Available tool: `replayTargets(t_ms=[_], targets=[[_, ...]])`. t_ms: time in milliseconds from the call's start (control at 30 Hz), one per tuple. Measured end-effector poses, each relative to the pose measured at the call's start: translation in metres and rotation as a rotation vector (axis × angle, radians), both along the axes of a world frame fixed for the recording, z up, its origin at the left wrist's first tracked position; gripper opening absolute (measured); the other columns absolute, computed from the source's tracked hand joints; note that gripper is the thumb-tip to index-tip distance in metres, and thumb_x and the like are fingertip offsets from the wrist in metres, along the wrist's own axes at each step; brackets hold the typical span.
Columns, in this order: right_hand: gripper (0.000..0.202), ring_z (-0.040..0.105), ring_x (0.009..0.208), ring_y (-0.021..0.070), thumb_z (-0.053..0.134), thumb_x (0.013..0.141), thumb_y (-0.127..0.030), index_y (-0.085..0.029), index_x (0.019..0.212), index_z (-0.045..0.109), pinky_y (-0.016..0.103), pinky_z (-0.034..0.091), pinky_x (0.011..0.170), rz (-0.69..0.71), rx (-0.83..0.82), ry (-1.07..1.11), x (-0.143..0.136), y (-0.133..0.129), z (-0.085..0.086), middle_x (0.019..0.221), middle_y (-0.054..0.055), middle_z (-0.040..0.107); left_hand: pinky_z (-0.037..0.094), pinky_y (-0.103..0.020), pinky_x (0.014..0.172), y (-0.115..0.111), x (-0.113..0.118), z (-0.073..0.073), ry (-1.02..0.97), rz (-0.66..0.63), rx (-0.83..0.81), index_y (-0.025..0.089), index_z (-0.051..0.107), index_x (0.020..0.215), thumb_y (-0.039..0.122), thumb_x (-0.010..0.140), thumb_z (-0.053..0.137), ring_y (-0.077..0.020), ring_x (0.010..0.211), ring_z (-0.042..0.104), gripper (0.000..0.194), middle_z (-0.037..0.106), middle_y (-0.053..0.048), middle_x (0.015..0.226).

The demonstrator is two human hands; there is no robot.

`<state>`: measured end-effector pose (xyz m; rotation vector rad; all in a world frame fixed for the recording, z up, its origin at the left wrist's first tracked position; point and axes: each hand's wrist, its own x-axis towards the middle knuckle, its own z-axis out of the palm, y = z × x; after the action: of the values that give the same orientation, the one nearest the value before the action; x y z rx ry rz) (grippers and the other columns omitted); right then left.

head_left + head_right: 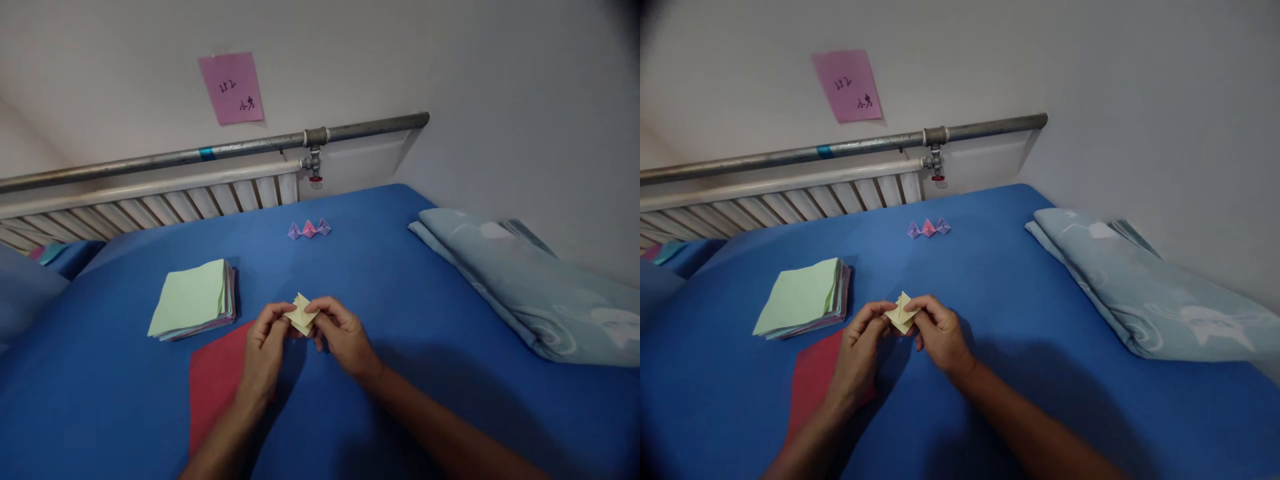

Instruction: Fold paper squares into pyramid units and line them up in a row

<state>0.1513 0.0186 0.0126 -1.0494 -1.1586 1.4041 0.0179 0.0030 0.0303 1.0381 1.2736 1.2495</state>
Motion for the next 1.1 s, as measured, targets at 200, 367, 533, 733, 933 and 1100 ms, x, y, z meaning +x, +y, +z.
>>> replayTargets(t_ms=[200, 367, 533, 733, 933, 1100], targets=[[0.011, 0.047, 0.043, 0.0083, 0.048, 0.077, -0.024, -0.023, 0.081, 0.058, 0.021, 0.038, 0.045, 0.046, 0.064, -0.043, 0.0010, -0.0026, 0.0007, 0.056, -0.006, 0.051, 0.044, -0.022, 0.060, 0.0014, -0.0017, -0.0027, -0.060, 0.036, -0.032, 0.017, 0.062, 0.087, 0.035, 0.074, 0.068, -0.0112, 0.063, 0.058, 0.022, 0.062, 0.002, 0.070], [0.010, 0.049, 0.049, 0.0074, 0.051, 0.070, -0.020, -0.022, 0.078, 0.058, 0.022, 0.040, 0.048, 0.100, 0.099, -0.071, 0.0034, -0.0065, 0.0047, 0.071, -0.004, 0.055, 0.045, -0.023, 0.061, 0.0031, -0.0008, -0.0005, -0.089, 0.064, -0.043, 0.019, 0.057, 0.095, 0.032, 0.065, 0.075, -0.0119, 0.066, 0.060, 0.036, 0.066, 0.001, 0.077], [0.011, 0.054, 0.060, 0.0112, 0.058, 0.076, -0.030, -0.023, 0.084, 0.053, 0.024, 0.045, 0.058, -0.006, 0.110, -0.070, 0.0023, -0.0037, 0.0017, 0.068, -0.004, 0.055, 0.047, -0.025, 0.061, 0.0017, -0.0007, 0.0049, -0.068, 0.064, -0.006, 0.020, 0.056, 0.096, 0.031, 0.064, 0.074, -0.0129, 0.066, 0.061, 0.039, 0.067, 0.001, 0.077], [0.026, 0.062, 0.079, 0.0148, 0.061, 0.075, -0.026, -0.026, 0.099, 0.052, 0.030, 0.050, 0.075, 0.001, 0.139, -0.021, 0.0028, -0.0012, -0.0035, 0.083, 0.000, 0.063, 0.046, -0.024, 0.062, -0.0017, -0.0039, 0.0039, -0.004, 0.025, 0.028, 0.020, 0.059, 0.096, 0.030, 0.068, 0.072, -0.0130, 0.071, 0.061, 0.033, 0.067, -0.001, 0.082], [0.018, 0.062, 0.082, 0.0143, 0.062, 0.078, -0.026, -0.025, 0.095, 0.056, 0.029, 0.050, 0.078, -0.041, 0.186, -0.036, 0.0064, -0.0030, -0.0009, 0.087, 0.000, 0.064, 0.042, -0.023, 0.060, 0.0003, -0.0061, 0.0016, -0.050, -0.047, -0.043, 0.018, 0.063, 0.090, 0.032, 0.068, 0.073, -0.0104, 0.065, 0.055, 0.028, 0.064, 0.001, 0.074], [0.012, 0.061, 0.076, 0.0141, 0.062, 0.079, -0.027, -0.025, 0.091, 0.058, 0.029, 0.050, 0.074, -0.062, 0.219, -0.116, 0.0080, -0.0050, 0.0045, 0.083, 0.000, 0.065, 0.041, -0.023, 0.062, 0.0003, -0.0074, 0.0016, -0.036, -0.093, -0.042, 0.017, 0.068, 0.082, 0.033, 0.068, 0.074, -0.0107, 0.064, 0.054, 0.022, 0.065, 0.000, 0.072]])
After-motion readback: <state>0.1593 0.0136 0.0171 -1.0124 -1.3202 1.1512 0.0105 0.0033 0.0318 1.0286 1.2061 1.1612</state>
